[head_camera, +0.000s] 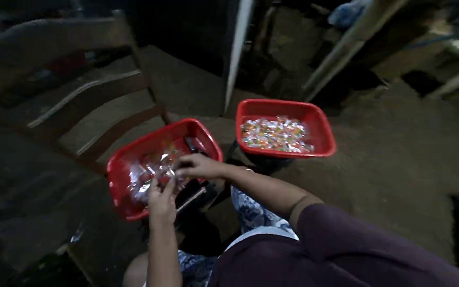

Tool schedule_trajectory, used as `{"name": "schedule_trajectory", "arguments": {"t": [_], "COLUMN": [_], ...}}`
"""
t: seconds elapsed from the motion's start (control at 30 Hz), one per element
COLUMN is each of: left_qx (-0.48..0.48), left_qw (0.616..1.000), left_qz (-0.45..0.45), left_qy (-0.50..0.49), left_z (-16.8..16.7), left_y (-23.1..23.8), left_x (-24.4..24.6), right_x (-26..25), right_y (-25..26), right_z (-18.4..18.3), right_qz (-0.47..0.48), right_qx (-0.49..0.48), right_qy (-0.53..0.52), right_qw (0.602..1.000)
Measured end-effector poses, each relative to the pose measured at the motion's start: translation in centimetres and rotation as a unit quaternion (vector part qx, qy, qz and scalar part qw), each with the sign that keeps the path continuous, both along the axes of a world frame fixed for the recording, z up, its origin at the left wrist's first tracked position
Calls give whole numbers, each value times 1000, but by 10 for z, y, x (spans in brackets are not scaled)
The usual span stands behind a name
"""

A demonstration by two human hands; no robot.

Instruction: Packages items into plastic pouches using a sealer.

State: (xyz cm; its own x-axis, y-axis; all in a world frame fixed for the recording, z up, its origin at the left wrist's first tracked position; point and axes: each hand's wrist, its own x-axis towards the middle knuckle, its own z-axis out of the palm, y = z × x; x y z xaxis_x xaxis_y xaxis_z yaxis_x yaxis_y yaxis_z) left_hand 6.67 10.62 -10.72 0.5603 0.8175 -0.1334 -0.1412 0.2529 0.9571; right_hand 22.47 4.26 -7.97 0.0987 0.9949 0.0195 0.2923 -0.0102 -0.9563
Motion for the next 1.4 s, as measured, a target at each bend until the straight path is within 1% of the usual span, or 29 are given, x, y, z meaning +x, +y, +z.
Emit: {"name": "schedule_trajectory", "arguments": {"t": [0.07, 0.13, 0.2, 0.27, 0.33, 0.4, 0.47, 0.53, 0.57, 0.63, 0.73, 0.83, 0.97, 1.03, 1.1, 1.2, 1.27, 1.33, 1.4], "left_qx": [37, 55, 64, 82, 90, 71, 43, 25, 18, 6, -2, 12, 8, 3, 3, -11, -28, -32, -33], "left_qw": [998, 996, 990, 987, 992, 996, 994, 988, 986, 983, 982, 981, 984, 985, 987, 989, 989, 990, 991], "left_qz": [-39, -72, -120, -134, -77, 5, 89, 146, 165, 181, 186, 188, 161, 143, 127, 107, 101, 104, 108], "left_qy": [15, 15, 30, 39, 45, 45, 45, 33, 26, 22, 28, 40, 82, 97, 100, 101, 100, 90, 78], "left_z": [1, -1, -2, -4, -6, -4, -2, -4, -7, -13, -23, -45, -77, -82, -82, -82, -79, -76, -75], "left_y": [-25, -47, -60, -58, -45, -31, -18, -6, -1, 8, 23, 39, 50, 54, 60, 64, 65, 66, 67], "left_x": [13, 23, 28, 24, 13, 0, -9, -14, -15, -15, -12, -10, -10, -10, -10, -10, -10, -11, -13], "right_x": [-1, 7, 27, 62, 102, 140, 170, 179, 175, 160, 132, 109, 96, 91, 86, 83, 78, 63, 53], "right_y": [-26, -51, -77, -103, -130, -157, -174, -179, -175, -159, -122, -78, -21, 10, 45, 87, 104, 114, 121], "right_z": [8, 10, 0, -17, -18, -11, -18, -23, -25, -33, -54, -81, -125, -141, -150, -181, -183, -175, -192], "right_qz": [-8, -44, -117, -224, -331, -400, -436, -454, -454, -429, -331, -232, -133, -90, -43, -48, -57, -57, -66], "right_qx": [28, 5, -1, 12, -3, -31, -12, -10, -12, -21, -57, -111, -145, -169, -234, -271, -296, -289, -262], "right_qy": [-11, -23, -53, -127, -204, -252, -244, -222, -217, -208, -224, -240, -247, -242, -216, -178, -159, -141, -157], "right_qw": [1000, 999, 992, 966, 921, 881, 866, 863, 864, 879, 915, 936, 949, 951, 947, 945, 940, 945, 950]}}
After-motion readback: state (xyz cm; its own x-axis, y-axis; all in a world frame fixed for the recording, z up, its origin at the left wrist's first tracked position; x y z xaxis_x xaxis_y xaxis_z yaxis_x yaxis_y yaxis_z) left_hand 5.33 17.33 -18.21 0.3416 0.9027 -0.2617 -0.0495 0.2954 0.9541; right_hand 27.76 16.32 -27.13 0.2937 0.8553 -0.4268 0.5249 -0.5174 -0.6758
